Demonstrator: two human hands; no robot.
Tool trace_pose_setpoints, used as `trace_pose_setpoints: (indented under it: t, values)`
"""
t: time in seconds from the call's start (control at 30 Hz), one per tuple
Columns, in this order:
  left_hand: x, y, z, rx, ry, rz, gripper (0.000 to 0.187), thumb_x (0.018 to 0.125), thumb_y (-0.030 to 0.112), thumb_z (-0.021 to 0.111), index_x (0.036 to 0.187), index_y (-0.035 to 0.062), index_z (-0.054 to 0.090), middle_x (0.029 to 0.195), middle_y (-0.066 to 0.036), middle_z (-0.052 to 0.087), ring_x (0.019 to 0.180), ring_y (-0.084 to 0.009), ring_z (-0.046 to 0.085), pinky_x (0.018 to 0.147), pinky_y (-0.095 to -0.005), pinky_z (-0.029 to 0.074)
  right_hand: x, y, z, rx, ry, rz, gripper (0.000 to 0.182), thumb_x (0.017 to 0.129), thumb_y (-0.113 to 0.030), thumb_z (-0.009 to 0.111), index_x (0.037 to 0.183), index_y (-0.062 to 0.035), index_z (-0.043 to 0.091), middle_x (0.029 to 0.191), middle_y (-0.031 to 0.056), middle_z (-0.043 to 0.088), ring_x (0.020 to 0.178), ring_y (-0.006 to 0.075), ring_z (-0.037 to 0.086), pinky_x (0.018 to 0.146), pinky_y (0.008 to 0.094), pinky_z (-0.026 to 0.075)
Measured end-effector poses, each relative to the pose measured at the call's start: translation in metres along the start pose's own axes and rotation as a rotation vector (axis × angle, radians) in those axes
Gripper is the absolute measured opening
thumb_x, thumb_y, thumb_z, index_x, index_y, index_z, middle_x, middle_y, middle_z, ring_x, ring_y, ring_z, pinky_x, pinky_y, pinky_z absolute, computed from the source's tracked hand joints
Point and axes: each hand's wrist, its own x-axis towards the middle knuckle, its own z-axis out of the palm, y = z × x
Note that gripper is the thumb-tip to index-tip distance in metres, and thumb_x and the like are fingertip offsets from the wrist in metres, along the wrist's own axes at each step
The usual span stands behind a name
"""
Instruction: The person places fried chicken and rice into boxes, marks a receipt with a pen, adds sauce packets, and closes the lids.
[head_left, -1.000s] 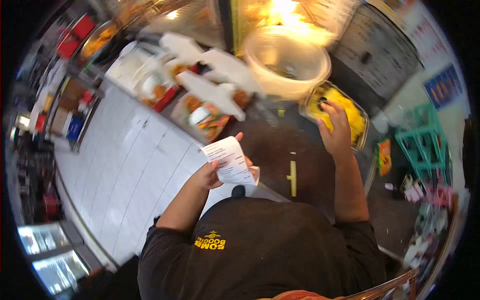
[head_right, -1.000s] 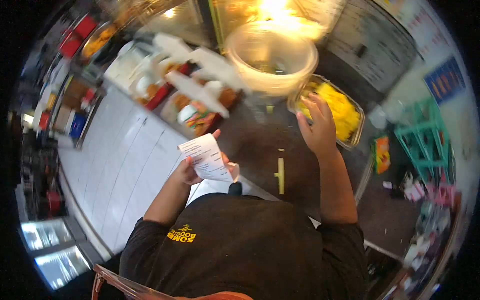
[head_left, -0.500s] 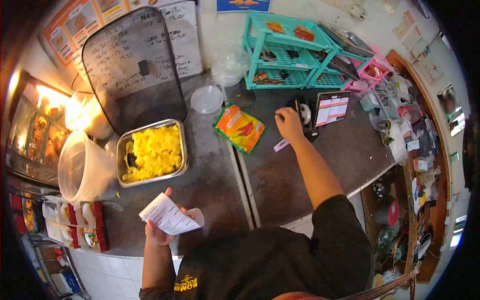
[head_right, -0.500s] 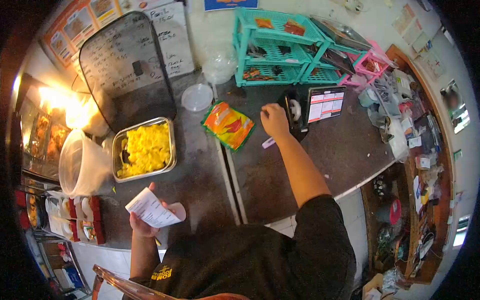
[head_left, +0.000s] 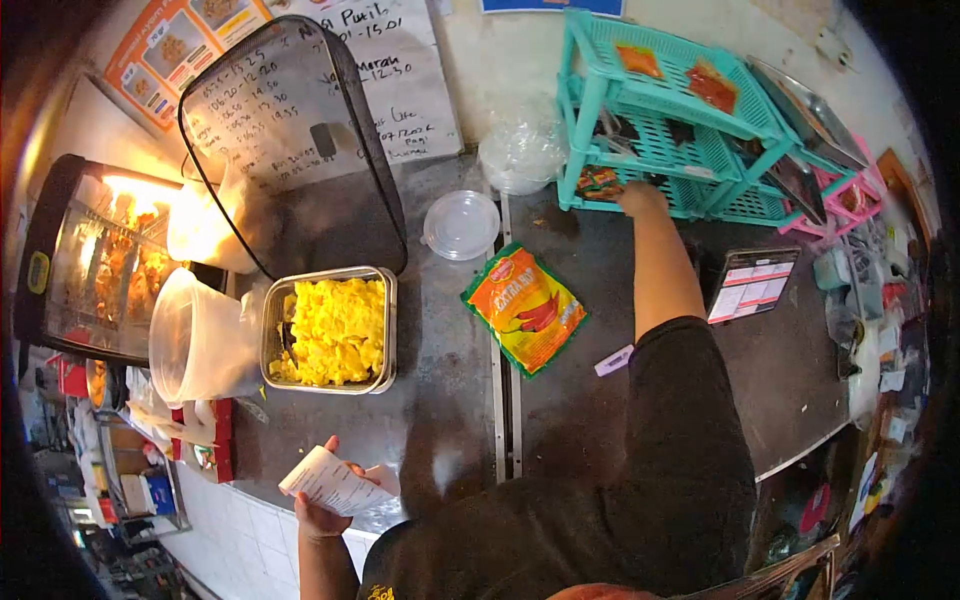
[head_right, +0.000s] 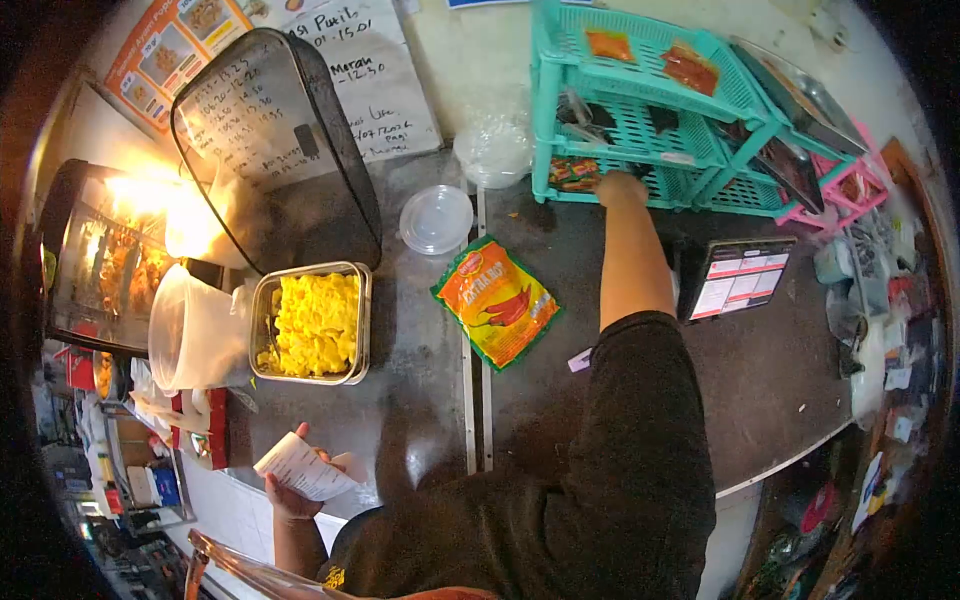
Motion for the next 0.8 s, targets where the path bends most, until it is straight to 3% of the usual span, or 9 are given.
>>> trace_pose_setpoints:
  t: [0.1,0.2,0.23,0.33,0.4,0.47,0.53,0.63,0.8]
  values:
    - [-0.004,-0.003,-0.004,-0.016,0.03,0.007,0.098,0.07,0.055,0.067,0.139,0.0014,0.023,0.104,-0.023,0.057,0.096,-0.0334,0.059,0.085,-0.048,0.048,0.01,0.006,0.0,-0.035,0.064,0.047,0.043,0.084,-0.031,0.056,0.12,-0.007,0.055,0.12,0.0124,0.057,0.11,0.0293,0.055,0.088,0.0395,0.047]
    - [-0.012,-0.006,-0.009,-0.029,0.058,0.038,0.098,0.07,0.055,0.067,0.139,0.001,0.024,0.104,-0.022,0.058,0.096,-0.0335,0.059,0.084,-0.0479,0.048,0.043,0.037,0.027,0.088,0.408,-0.104,0.027,0.088,-0.019,0.047,0.108,-0.0092,0.063,0.117,0.0142,0.059,0.102,0.0311,0.06,0.078,0.044,0.051]
    - [-0.015,-0.007,-0.013,-0.028,0.057,0.042,0.097,0.07,0.055,0.067,0.139,0.001,0.024,0.103,-0.022,0.058,0.096,-0.0337,0.059,0.084,-0.0482,0.048,0.043,0.043,0.03,0.24,0.482,-0.029,0.024,0.087,-0.017,0.05,0.104,-0.0091,0.064,0.109,0.0145,0.062,0.094,0.0308,0.063,0.072,0.0411,0.052]
    - [-0.021,-0.007,-0.009,-0.025,0.037,0.031,0.097,0.07,0.055,0.067,0.138,0.0008,0.025,0.103,-0.022,0.058,0.095,-0.0343,0.059,0.084,-0.0488,0.048,0.036,0.052,0.03,-0.47,0.527,-0.265,0.034,0.082,-0.023,0.059,0.114,-0.0117,0.057,0.095,0.0122,0.063,0.082,0.0212,0.061,0.065,0.0355,0.049]
    - [-0.027,-0.006,-0.007,-0.035,0.035,0.04,0.097,0.07,0.055,0.067,0.138,0.0007,0.025,0.103,-0.022,0.057,0.094,-0.0348,0.06,0.084,-0.0491,0.048,-0.028,0.038,0.018,1.404,0.041,0.076,0.031,0.082,-0.028,0.061,0.11,-0.0148,0.057,0.085,0.0052,0.06,0.067,0.0144,0.054,0.048,0.0286,0.042]
    - [-0.034,-0.008,-0.007,-0.063,0.058,0.084,0.097,0.07,0.056,0.066,0.138,0.0006,0.025,0.103,-0.022,0.057,0.093,-0.0353,0.06,0.084,-0.0493,0.049,-0.087,0.029,0.012,1.747,-0.098,-0.048,0.03,0.084,-0.03,0.062,0.109,-0.0145,0.056,0.083,0.0008,0.056,0.06,0.0104,0.048,0.043,0.0229,0.034]
    - [-0.039,-0.006,-0.003,-0.065,0.001,0.076,0.097,0.07,0.056,0.066,0.138,0.0007,0.025,0.103,-0.022,0.057,0.094,-0.0351,0.06,0.084,-0.0493,0.048,-0.124,0.033,0.018,1.895,-0.337,-0.301,0.028,0.084,-0.026,0.063,0.109,-0.0134,0.056,0.085,0.0013,0.057,0.06,0.0103,0.048,0.043,0.0222,0.033]
    - [-0.049,-0.002,-0.004,-0.04,-0.062,0.068,0.097,0.071,0.057,0.065,0.139,0.0008,0.024,0.104,-0.022,0.057,0.096,-0.0344,0.059,0.085,-0.0489,0.048,-0.182,0.032,0.015,1.934,-0.548,-0.351,0.026,0.085,-0.02,0.062,0.109,-0.0124,0.056,0.084,0.0,0.056,0.06,0.008,0.047,0.046,0.0204,0.033]
    - [-0.07,0.004,-0.023,-0.061,-0.138,0.092,0.099,0.072,0.061,0.062,0.14,0.0013,0.021,0.108,-0.021,0.056,0.102,-0.0325,0.057,0.088,-0.0481,0.047,-0.27,-0.011,0.023,1.735,-0.666,-0.624,0.028,0.086,-0.016,0.059,0.112,-0.008,0.053,0.087,-0.0003,0.058,0.062,0.0052,0.048,0.051,0.0208,0.037]
